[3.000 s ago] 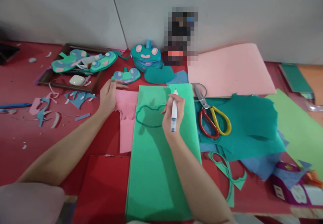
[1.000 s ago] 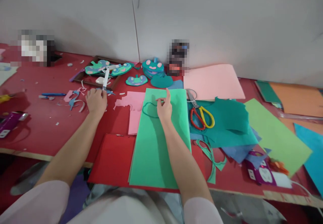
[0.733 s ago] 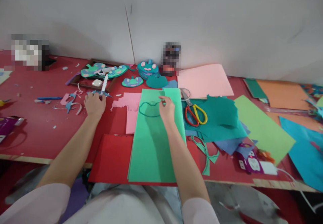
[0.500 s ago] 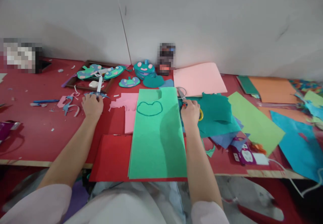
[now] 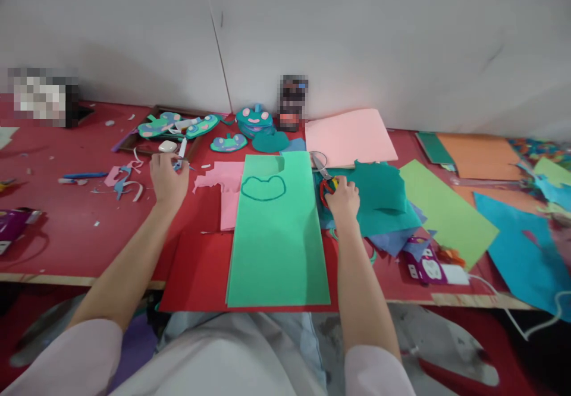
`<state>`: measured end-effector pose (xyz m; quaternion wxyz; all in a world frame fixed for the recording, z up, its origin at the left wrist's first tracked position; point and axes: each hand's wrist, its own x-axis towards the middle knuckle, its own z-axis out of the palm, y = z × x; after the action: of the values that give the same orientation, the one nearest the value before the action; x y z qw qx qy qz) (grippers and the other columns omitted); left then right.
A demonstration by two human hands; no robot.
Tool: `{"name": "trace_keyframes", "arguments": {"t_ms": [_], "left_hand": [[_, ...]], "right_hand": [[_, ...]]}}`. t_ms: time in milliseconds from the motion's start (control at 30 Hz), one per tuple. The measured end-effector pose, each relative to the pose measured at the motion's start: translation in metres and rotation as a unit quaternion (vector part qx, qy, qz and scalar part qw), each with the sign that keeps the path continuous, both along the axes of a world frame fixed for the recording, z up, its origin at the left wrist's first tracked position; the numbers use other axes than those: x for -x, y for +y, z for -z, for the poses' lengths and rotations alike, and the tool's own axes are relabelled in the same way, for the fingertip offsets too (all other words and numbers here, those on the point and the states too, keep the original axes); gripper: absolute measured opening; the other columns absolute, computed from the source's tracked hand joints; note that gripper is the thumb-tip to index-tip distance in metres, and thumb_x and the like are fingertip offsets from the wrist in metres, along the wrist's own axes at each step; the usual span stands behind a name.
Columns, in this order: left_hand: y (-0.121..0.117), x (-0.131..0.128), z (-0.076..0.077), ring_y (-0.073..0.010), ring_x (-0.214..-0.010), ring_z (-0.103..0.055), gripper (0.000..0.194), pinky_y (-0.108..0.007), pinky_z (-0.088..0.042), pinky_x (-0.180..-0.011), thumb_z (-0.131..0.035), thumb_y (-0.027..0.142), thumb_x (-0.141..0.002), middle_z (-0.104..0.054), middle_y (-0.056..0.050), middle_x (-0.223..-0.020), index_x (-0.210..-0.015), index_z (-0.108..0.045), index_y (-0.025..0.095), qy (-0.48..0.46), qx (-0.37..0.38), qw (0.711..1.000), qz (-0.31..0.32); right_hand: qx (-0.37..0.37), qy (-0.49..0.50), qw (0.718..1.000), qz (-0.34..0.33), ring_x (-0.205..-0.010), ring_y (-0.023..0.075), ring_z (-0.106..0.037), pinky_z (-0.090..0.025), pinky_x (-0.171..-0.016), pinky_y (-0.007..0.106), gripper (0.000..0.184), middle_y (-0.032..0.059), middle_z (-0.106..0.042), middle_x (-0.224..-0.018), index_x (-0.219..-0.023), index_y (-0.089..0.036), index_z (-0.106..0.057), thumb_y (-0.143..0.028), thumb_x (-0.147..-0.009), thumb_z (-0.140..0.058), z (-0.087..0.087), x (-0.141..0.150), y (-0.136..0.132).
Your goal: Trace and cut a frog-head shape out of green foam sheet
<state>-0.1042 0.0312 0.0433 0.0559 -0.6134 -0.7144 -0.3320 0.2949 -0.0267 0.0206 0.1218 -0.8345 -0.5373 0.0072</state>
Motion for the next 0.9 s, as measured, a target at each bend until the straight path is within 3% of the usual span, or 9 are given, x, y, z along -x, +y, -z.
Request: {"name": "trace_keyframes", "arguments": {"t_ms": [67, 133, 267, 400, 500, 667, 767, 900], "left_hand": [[-0.016, -0.028, -0.011, -0.0234, -0.096, -0.055, 0.011, -0.038, -0.044, -0.087, -0.049, 0.024, -0.083, -0.058, -0.009, -0.093, -0.092, -0.054, 0.018, -0.007, 0.022, 0.993, 0.118], [-0.036, -0.059, -0.014, -0.0193, -0.087, -0.058, 0.011, -0.034, -0.047, -0.079, -0.048, 0.025, -0.085, -0.059, -0.006, -0.094, -0.092, -0.055, 0.02, -0.003, 0.113, 0.956, 0.27], [-0.07, -0.107, -0.004, -0.0239, -0.095, -0.058, 0.031, -0.036, -0.049, -0.078, -0.055, 0.026, -0.082, -0.054, -0.012, -0.109, -0.112, -0.054, 0.017, 0.105, 0.245, 0.871, 0.413], [-0.081, -0.122, -0.001, -0.0294, -0.1, -0.056, 0.039, -0.04, -0.049, -0.076, -0.054, 0.024, -0.083, -0.05, -0.016, -0.115, -0.12, -0.049, 0.017, 0.188, 0.287, 0.857, 0.385], [-0.082, -0.123, -0.005, -0.0287, -0.104, -0.053, 0.039, -0.038, -0.049, -0.078, -0.051, 0.024, -0.084, -0.05, -0.015, -0.118, -0.122, -0.048, 0.018, 0.202, 0.305, 0.856, 0.366], [-0.088, -0.123, -0.004, -0.0279, -0.107, -0.051, 0.039, -0.037, -0.048, -0.08, -0.049, 0.025, -0.086, -0.049, -0.013, -0.12, -0.124, -0.046, 0.018, 0.209, 0.285, 0.866, 0.355], [-0.09, -0.12, -0.004, -0.0262, -0.106, -0.052, 0.04, -0.037, -0.046, -0.085, -0.052, 0.025, -0.085, -0.049, -0.013, -0.12, -0.123, -0.047, 0.015, 0.189, 0.285, 0.871, 0.353], [-0.085, -0.111, -0.009, -0.026, -0.109, -0.052, 0.039, -0.035, -0.044, -0.09, -0.055, 0.025, -0.083, -0.05, -0.015, -0.12, -0.118, -0.047, 0.01, 0.15, 0.278, 0.889, 0.331]], "right_hand": [[-0.001, 0.026, 1.0, -0.001, -0.085, 0.0237, -0.053, -0.042, -0.072, 0.034, 0.051, 0.0136, -0.055, -0.101, -0.119, -0.017, -0.051, -0.021, -0.068, -0.058, -0.003, -0.006, 0.002], [-0.022, 0.038, 0.999, 0.0, -0.082, 0.0219, -0.053, -0.042, -0.071, 0.033, 0.051, 0.0127, -0.054, -0.103, -0.118, -0.018, -0.052, -0.019, -0.067, -0.058, -0.005, -0.009, 0.002], [-0.08, 0.027, 0.996, -0.031, -0.082, 0.0208, -0.054, -0.043, -0.074, 0.033, 0.045, 0.0131, -0.053, -0.105, -0.112, -0.018, -0.059, -0.011, -0.067, -0.051, -0.01, -0.009, 0.0], [-0.1, 0.01, 0.993, -0.063, -0.084, 0.0224, -0.055, -0.043, -0.076, 0.035, 0.051, 0.0138, -0.055, -0.103, -0.113, -0.017, -0.061, -0.006, -0.066, -0.045, -0.025, -0.015, -0.006], [-0.089, -0.017, 0.993, -0.072, -0.088, 0.025, -0.056, -0.043, -0.077, 0.036, 0.055, 0.0122, -0.059, -0.099, -0.117, -0.019, -0.058, -0.006, -0.066, -0.044, -0.04, -0.025, -0.017], [-0.083, -0.024, 0.996, -0.032, -0.089, 0.0266, -0.057, -0.043, -0.075, 0.036, 0.057, 0.0091, -0.063, -0.095, -0.118, -0.023, -0.057, -0.012, -0.063, -0.051, -0.058, -0.039, -0.048], [-0.1, 0.024, 0.995, -0.011, -0.087, 0.0265, -0.057, -0.044, -0.074, 0.037, 0.058, 0.0082, -0.062, -0.096, -0.121, -0.024, -0.054, -0.02, -0.063, -0.056, -0.058, -0.038, -0.066], [-0.102, 0.131, 0.986, 0.024, -0.084, 0.0242, -0.057, -0.046, -0.074, 0.039, 0.063, 0.0079, -0.06, -0.095, -0.125, -0.023, -0.051, -0.029, -0.063, -0.06, -0.044, -0.017, -0.084]]}}
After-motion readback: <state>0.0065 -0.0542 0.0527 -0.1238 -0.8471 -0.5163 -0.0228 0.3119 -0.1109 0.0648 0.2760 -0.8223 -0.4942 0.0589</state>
